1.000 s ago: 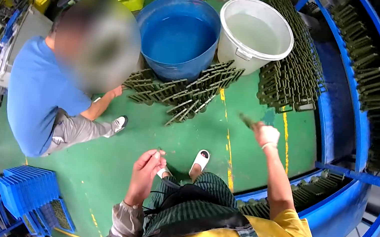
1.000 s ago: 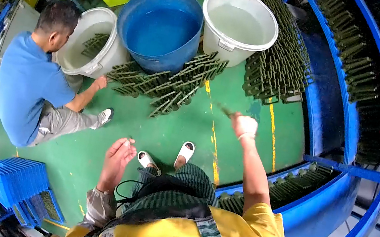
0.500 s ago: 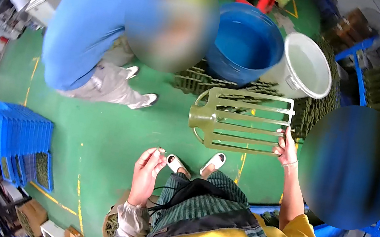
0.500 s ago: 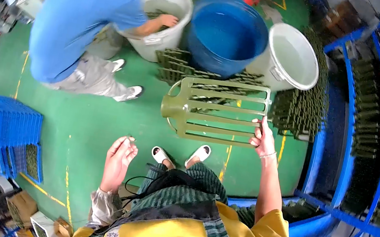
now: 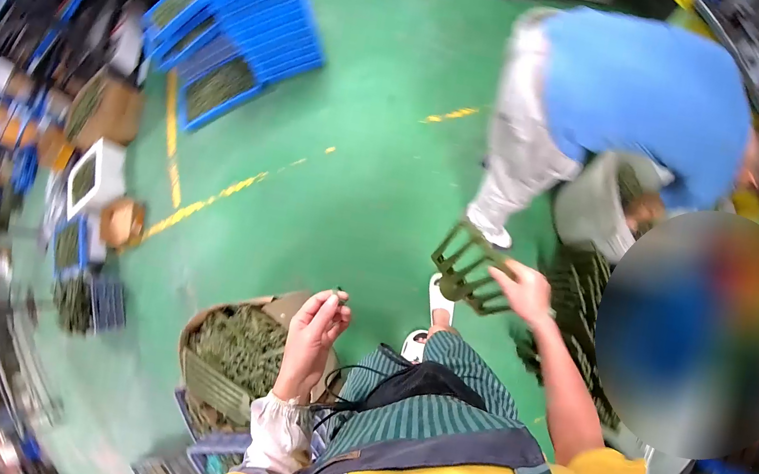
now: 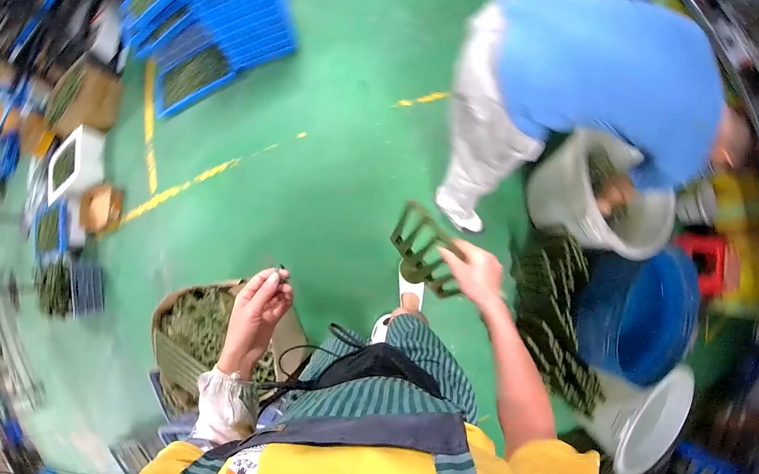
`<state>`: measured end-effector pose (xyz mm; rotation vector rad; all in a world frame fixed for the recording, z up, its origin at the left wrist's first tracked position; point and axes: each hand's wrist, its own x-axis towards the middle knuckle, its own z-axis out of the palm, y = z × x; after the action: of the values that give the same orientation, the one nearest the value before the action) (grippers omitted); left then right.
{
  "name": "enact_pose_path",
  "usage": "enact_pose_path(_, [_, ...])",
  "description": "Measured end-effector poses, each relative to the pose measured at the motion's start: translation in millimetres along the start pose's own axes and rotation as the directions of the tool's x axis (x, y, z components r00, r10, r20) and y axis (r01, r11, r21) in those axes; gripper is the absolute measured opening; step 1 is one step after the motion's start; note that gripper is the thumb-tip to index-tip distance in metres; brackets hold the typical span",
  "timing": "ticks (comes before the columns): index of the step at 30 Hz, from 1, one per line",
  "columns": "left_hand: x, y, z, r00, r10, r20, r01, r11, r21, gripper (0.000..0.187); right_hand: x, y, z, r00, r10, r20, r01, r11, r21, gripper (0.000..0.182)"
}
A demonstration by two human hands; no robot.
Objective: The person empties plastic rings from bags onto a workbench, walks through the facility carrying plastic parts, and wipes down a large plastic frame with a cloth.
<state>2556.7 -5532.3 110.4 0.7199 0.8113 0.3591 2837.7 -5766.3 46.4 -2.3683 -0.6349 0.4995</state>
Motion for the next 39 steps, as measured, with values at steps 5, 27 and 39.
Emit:
enact_pose_path(5, [16.1,54.1,-45.2,0.962,0.169,-0.216,-0.194,0.975,-0.104,0.018,165.1,-227.5,81.0,0.783,-0.601,0.158,0.608,0.794,0.011,0.03])
enact_pose_path(27, [12.9,172.7,-341.0,0.296,0.028,-0.955,-0.885,0.383,-0.263,0.019,315.2,-650.2,602.3,0.479,-0.215,0.851,0.87,-0.011,-0.492,0.042])
enact_pose_path(39, [-65.6,350.7,-591.9,0.029,0.031,-0.999,-0.978,0.207,-0.022,0.016,15.8,-1051.4,785.1,-0.203,-0.657,0.726,-0.059,0.748,0.661,0.025])
